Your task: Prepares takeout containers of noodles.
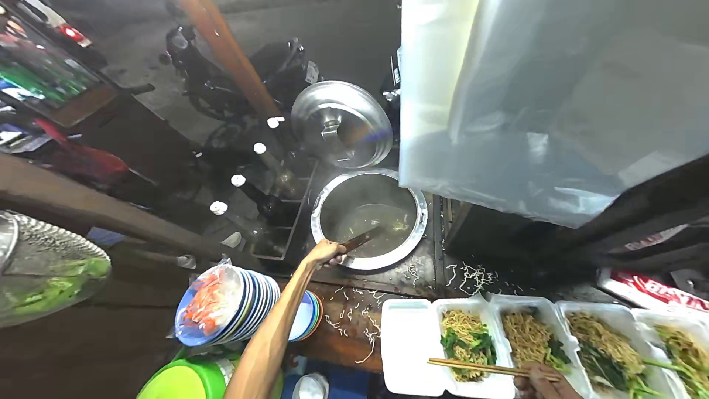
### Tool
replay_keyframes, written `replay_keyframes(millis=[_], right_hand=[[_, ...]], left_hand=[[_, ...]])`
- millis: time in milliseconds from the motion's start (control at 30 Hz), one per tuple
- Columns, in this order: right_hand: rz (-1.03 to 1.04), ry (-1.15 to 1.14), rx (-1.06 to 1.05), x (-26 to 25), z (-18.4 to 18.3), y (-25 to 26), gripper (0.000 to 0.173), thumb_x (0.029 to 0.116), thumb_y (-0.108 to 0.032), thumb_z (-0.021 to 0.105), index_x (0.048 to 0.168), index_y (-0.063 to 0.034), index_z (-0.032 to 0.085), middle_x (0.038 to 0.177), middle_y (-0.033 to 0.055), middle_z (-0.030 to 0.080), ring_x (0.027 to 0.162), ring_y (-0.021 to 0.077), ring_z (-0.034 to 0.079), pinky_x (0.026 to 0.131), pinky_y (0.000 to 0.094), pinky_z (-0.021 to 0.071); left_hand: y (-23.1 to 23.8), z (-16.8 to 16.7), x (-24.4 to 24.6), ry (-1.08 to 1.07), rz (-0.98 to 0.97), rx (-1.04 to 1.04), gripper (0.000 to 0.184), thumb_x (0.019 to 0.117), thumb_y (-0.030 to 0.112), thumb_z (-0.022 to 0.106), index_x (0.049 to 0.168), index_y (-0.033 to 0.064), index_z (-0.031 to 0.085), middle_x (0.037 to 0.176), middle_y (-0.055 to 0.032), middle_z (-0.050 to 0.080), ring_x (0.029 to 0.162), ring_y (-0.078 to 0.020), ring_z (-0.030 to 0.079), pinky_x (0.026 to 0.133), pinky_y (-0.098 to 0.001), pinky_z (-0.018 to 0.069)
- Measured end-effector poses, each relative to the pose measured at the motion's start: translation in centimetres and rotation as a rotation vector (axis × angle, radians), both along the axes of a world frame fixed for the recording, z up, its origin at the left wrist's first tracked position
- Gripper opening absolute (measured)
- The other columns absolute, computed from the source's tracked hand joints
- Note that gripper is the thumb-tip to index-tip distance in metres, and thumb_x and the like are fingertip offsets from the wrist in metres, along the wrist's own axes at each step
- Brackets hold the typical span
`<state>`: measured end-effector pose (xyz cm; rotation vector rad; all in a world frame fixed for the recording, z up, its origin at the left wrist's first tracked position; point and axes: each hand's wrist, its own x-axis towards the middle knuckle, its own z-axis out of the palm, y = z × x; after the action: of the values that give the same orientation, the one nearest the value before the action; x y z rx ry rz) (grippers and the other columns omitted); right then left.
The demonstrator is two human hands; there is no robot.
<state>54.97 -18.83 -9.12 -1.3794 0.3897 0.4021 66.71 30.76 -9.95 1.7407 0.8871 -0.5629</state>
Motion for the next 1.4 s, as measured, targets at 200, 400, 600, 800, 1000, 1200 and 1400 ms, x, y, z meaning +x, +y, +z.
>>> replay_keyframes(millis=[200, 400, 600, 800, 1000, 1200, 1400], right_hand=[[0.043, -0.001, 0.03, 0.8, 0.0, 0.9, 0.015, 0.1086, -0.007, 0.042, 0.108, -0.0062, 0.057, 0.082, -0.0016, 0.074, 0.068, 0.0049, 0.069, 0.064, 0.0193, 0.0579], [0.073, 0.009, 0.033, 1.0, 0.0, 0.8, 0.016, 0.1087, -0.007, 0.041, 0.108, -0.0052, 0.057, 0.08, -0.0013, 0.074, 0.066, 0.0043, 0.069, 0.062, 0.0183, 0.0571], [0.074, -0.038, 0.024, 1.4, 0.8, -0.3, 0.016, 0.1084, -0.006, 0.041, 0.109, -0.0058, 0.057, 0.082, -0.002, 0.074, 0.067, 0.004, 0.07, 0.063, 0.0181, 0.0573], [0.161, -0.077, -0.01, 3.7, 1.4, -0.2, 0.017, 0.1081, -0.006, 0.041, 0.109, -0.0054, 0.058, 0.08, -0.0032, 0.073, 0.068, 0.0044, 0.069, 0.064, 0.0193, 0.0574], [0.274, -0.088, 0.021, 4.6, 1.1, 0.4, 0.017, 0.1082, -0.006, 0.04, 0.108, -0.0056, 0.057, 0.079, -0.0025, 0.073, 0.066, 0.004, 0.068, 0.063, 0.0183, 0.0567], [0.312, -0.112, 0.036, 2.4, 0.1, -0.1, 0.016, 0.1084, -0.006, 0.041, 0.107, -0.0055, 0.057, 0.076, -0.002, 0.073, 0.061, 0.0028, 0.067, 0.057, 0.016, 0.0549], [0.451, -0.146, 0.007, -1.6, -0.8, -0.4, 0.017, 0.1092, -0.01, 0.041, 0.11, -0.0065, 0.058, 0.078, -0.0036, 0.074, 0.062, 0.0025, 0.067, 0.057, 0.0166, 0.0548]], left_hand=[[1.0, 3.6, -4.5, -0.119, 0.075, -0.046, 0.017, 0.1044, 0.018, 0.053, 0.092, 0.0083, 0.061, 0.058, 0.0055, 0.05, 0.039, -0.0005, 0.037, 0.035, -0.0153, 0.0308], [1.1, 6.3, -7.6, -0.143, 0.104, -0.033, 0.015, 0.1052, 0.016, 0.053, 0.095, 0.0089, 0.061, 0.056, 0.0057, 0.048, 0.038, -0.0004, 0.036, 0.034, -0.0149, 0.0301], [0.7, 8.0, -13.3, -0.179, 0.171, -0.082, 0.018, 0.1078, 0.018, 0.047, 0.099, 0.0093, 0.061, 0.056, 0.0062, 0.045, 0.037, 0.0007, 0.033, 0.033, -0.0137, 0.0277], [-1.6, 11.4, -20.7, -0.244, 0.304, -0.115, 0.019, 0.1071, 0.015, 0.046, 0.103, 0.0094, 0.063, 0.055, 0.0064, 0.046, 0.035, 0.0018, 0.034, 0.032, -0.0127, 0.0293], [-4.8, 14.7, -30.8, -0.263, 0.401, -0.072, 0.022, 0.1038, 0.017, 0.046, 0.112, 0.0117, 0.066, 0.054, 0.0067, 0.045, 0.034, 0.0017, 0.035, 0.031, -0.0128, 0.0303], [-10.9, 18.4, -44.1, -0.211, 0.567, 0.021, 0.024, 0.0994, 0.017, 0.047, 0.113, 0.0148, 0.067, 0.052, 0.0074, 0.049, 0.034, 0.0014, 0.038, 0.032, -0.0134, 0.0328], [-20.4, 19.6, -59.6, -0.2, 0.722, 0.144, 0.023, 0.0946, 0.016, 0.059, 0.115, 0.017, 0.068, 0.057, 0.0093, 0.056, 0.037, 0.0011, 0.043, 0.034, -0.0141, 0.0366]])
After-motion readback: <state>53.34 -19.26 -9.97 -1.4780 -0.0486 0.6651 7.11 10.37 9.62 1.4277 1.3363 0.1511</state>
